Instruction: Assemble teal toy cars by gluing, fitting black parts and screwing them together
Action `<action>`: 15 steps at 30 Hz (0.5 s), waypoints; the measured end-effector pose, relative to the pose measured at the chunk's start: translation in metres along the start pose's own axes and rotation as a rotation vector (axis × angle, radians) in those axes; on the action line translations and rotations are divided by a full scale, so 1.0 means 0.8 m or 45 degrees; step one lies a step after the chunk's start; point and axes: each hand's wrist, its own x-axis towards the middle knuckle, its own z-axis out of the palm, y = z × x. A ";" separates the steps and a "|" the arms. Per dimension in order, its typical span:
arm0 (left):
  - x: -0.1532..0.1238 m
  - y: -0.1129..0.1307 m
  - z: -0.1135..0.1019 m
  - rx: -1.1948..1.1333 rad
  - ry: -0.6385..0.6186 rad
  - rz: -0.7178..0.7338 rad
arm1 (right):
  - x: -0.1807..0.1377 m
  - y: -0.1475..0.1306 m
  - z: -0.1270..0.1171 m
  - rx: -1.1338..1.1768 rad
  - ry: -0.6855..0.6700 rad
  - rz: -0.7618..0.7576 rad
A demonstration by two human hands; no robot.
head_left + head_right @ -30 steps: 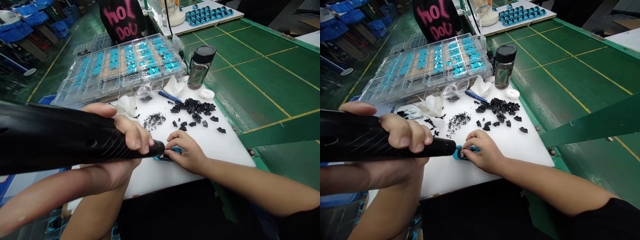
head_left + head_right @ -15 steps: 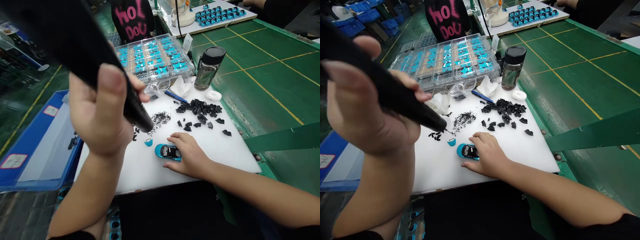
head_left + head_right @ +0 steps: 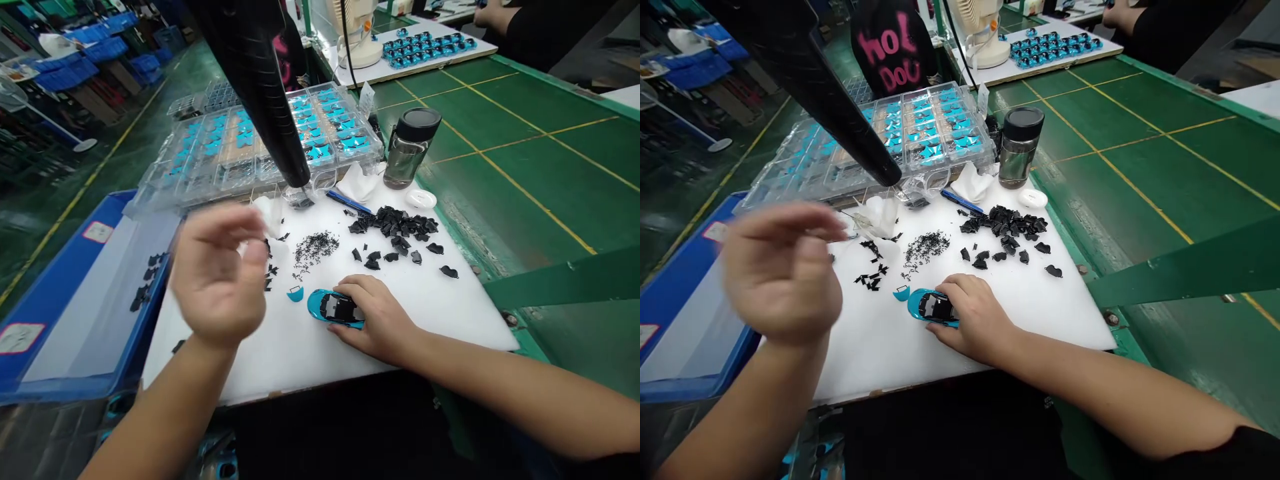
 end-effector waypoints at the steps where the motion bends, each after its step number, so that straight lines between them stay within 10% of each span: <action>1: -0.012 -0.011 -0.001 0.079 -0.047 0.004 | 0.001 -0.001 -0.001 0.019 0.022 0.001; 7: -0.040 -0.047 0.001 0.030 -0.616 -0.573 | 0.002 -0.005 -0.001 0.069 0.116 -0.018; 15: -0.044 -0.050 0.002 -0.137 -0.710 -0.658 | 0.003 -0.006 -0.002 0.071 0.101 -0.047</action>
